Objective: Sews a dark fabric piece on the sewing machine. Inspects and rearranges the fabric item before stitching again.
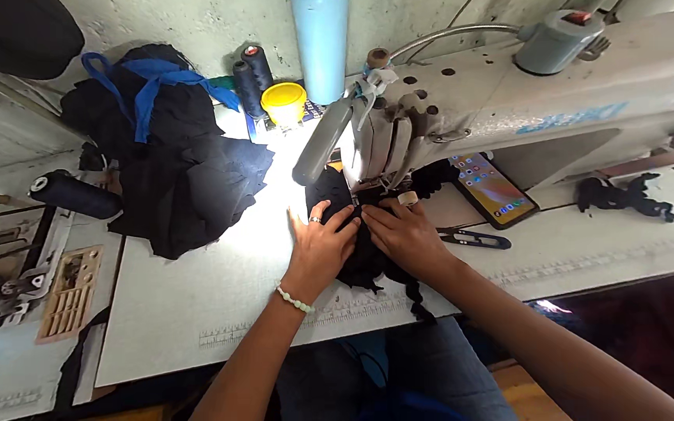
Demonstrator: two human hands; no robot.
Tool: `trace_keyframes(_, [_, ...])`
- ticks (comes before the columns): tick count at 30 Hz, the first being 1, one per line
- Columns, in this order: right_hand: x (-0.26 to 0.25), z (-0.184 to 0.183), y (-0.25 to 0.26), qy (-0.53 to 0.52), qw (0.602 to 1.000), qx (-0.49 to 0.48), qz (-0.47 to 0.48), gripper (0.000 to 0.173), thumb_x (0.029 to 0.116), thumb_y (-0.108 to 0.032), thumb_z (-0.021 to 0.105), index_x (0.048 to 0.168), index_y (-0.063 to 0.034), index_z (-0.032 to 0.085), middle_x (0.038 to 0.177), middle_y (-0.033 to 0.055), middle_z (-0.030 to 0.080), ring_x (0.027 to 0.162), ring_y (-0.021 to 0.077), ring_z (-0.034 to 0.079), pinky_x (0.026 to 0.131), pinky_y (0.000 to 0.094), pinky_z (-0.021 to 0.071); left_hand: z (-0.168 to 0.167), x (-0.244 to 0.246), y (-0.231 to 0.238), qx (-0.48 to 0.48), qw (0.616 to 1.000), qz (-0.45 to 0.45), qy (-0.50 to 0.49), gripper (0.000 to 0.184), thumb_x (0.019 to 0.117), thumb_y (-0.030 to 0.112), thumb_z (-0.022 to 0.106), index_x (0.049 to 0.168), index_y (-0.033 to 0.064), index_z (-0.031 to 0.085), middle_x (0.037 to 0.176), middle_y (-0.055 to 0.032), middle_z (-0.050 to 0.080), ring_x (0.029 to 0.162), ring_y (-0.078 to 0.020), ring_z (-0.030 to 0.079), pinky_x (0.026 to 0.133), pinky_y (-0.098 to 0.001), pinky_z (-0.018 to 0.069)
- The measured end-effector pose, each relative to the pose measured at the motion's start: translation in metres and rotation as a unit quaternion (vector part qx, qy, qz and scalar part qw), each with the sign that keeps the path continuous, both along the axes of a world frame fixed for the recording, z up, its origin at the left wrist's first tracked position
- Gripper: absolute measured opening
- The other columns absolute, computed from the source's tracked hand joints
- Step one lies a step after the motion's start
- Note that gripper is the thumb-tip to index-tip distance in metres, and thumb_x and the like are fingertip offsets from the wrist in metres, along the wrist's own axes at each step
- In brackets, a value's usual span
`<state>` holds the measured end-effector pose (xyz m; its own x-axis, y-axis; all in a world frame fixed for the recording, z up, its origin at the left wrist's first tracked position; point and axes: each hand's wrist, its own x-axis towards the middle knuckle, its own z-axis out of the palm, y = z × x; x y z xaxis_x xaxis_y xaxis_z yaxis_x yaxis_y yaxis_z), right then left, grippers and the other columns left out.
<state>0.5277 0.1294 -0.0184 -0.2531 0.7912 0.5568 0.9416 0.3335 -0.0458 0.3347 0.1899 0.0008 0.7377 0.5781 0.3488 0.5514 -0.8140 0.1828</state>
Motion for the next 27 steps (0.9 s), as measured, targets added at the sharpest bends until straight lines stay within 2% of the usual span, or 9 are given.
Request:
trace_keyframes(5, [0.007, 0.005, 0.022, -0.01, 1.0, -0.005, 0.0, 0.02, 0.0951, -0.011, 0.061, 0.101, -0.004, 0.078, 0.11, 0.0108, 0.076, 0.099, 0.0326, 0.071, 0.091, 0.0571, 0.0505, 0.002, 0.004, 0.022, -0.012, 1.0, -0.017, -0.002, 0.024, 0.0972, 0.024, 0.063, 0.114, 0.0197, 0.079, 0.134, 0.001, 0.07, 0.136, -0.0397, 0.053, 0.096, -0.0717, 0.0424])
trace_keyframes(9, [0.01, 0.005, 0.029, 0.01, 1.0, -0.012, -0.01, 0.022, 0.0963, -0.014, 0.06, 0.105, -0.0061, 0.079, 0.112, 0.0112, 0.076, 0.104, 0.0326, 0.072, 0.095, 0.058, 0.0496, 0.006, 0.006, 0.033, -0.004, 1.0, -0.028, -0.011, 0.02, 0.0961, 0.022, 0.065, 0.107, 0.015, 0.08, 0.13, -0.0023, 0.071, 0.133, -0.0373, 0.056, 0.099, -0.0603, 0.0478])
trace_keyframes(13, [0.004, 0.008, 0.018, 0.091, 0.995, -0.037, -0.035, 0.026, 0.0994, -0.019, 0.058, 0.108, -0.0058, 0.079, 0.118, 0.0139, 0.074, 0.108, 0.036, 0.069, 0.092, 0.058, 0.0502, 0.008, 0.008, 0.034, -0.01, 0.999, -0.036, -0.02, 0.018, 0.0943, 0.018, 0.066, 0.104, 0.0135, 0.08, 0.123, -0.0032, 0.073, 0.13, -0.0372, 0.058, 0.099, -0.0608, 0.0464])
trace_keyframes(16, [-0.013, 0.021, -0.015, 0.177, 0.978, -0.06, -0.092, 0.029, 0.0983, -0.027, 0.064, 0.104, -0.0017, 0.076, 0.102, 0.0162, 0.073, 0.094, 0.0356, 0.069, 0.08, 0.0508, 0.0564, 0.005, 0.01, 0.032, -0.005, 0.999, -0.029, -0.045, 0.017, 0.0941, 0.018, 0.065, 0.099, 0.0125, 0.08, 0.113, -0.0015, 0.074, 0.121, -0.0312, 0.061, 0.095, -0.0538, 0.0487])
trace_keyframes(18, [-0.023, 0.022, -0.042, 0.211, 0.965, -0.102, -0.122, 0.03, 0.0963, -0.026, 0.066, 0.108, 0.0015, 0.072, 0.097, 0.0187, 0.07, 0.085, 0.034, 0.07, 0.073, 0.0454, 0.0597, -0.001, 0.009, 0.025, -0.013, 0.999, -0.004, -0.046, 0.021, 0.0955, 0.026, 0.066, 0.107, 0.0144, 0.08, 0.117, 0.0004, 0.073, 0.123, -0.0304, 0.06, 0.095, -0.0589, 0.0452])
trace_keyframes(21, [-0.021, 0.007, -0.06, 0.214, 0.963, -0.106, -0.125, 0.028, 0.0954, -0.02, 0.065, 0.109, 0.0037, 0.07, 0.096, 0.0218, 0.067, 0.088, 0.0381, 0.068, 0.076, 0.0461, 0.0578, -0.007, 0.003, 0.018, -0.033, 0.999, 0.024, -0.033, 0.032, 0.0994, 0.035, 0.062, 0.124, 0.0202, 0.075, 0.134, 0.0012, 0.068, 0.135, -0.0351, 0.054, 0.099, -0.074, 0.035])
trace_keyframes(23, [-0.009, 0.01, -0.06, 0.23, 0.958, -0.133, -0.11, 0.022, 0.0961, -0.015, 0.065, 0.108, 0.003, 0.07, 0.096, 0.0215, 0.067, 0.089, 0.0381, 0.068, 0.077, 0.0471, 0.0573, -0.009, -0.002, 0.017, -0.031, 0.998, 0.026, -0.041, 0.032, 0.1022, 0.033, 0.059, 0.128, 0.0203, 0.073, 0.139, -0.0003, 0.066, 0.139, -0.037, 0.051, 0.102, -0.0784, 0.031])
trace_keyframes(25, [0.001, 0.015, -0.058, 0.251, 0.949, -0.168, -0.093, 0.02, 0.0961, -0.015, 0.066, 0.108, 0.0009, 0.071, 0.096, 0.0184, 0.067, 0.085, 0.0332, 0.067, 0.076, 0.0443, 0.0568, -0.005, -0.002, 0.009, 0.015, 0.995, 0.021, -0.096, 0.024, 0.1012, 0.022, 0.06, 0.118, 0.0162, 0.077, 0.131, -0.0018, 0.071, 0.134, -0.034, 0.056, 0.098, -0.0691, 0.0386])
trace_keyframes(27, [0.004, 0.018, -0.057, 0.274, 0.94, -0.185, -0.084, 0.021, 0.095, -0.016, 0.068, 0.108, -0.0005, 0.072, 0.096, 0.0165, 0.068, 0.084, 0.0298, 0.067, 0.076, 0.0424, 0.0562, 0.006, 0.001, -0.009, 0.042, 0.988, -0.004, -0.15, 0.018, 0.0994, 0.02, 0.062, 0.104, 0.0129, 0.078, 0.113, -0.0037, 0.075, 0.117, -0.028, 0.064, 0.094, -0.0554, 0.044])
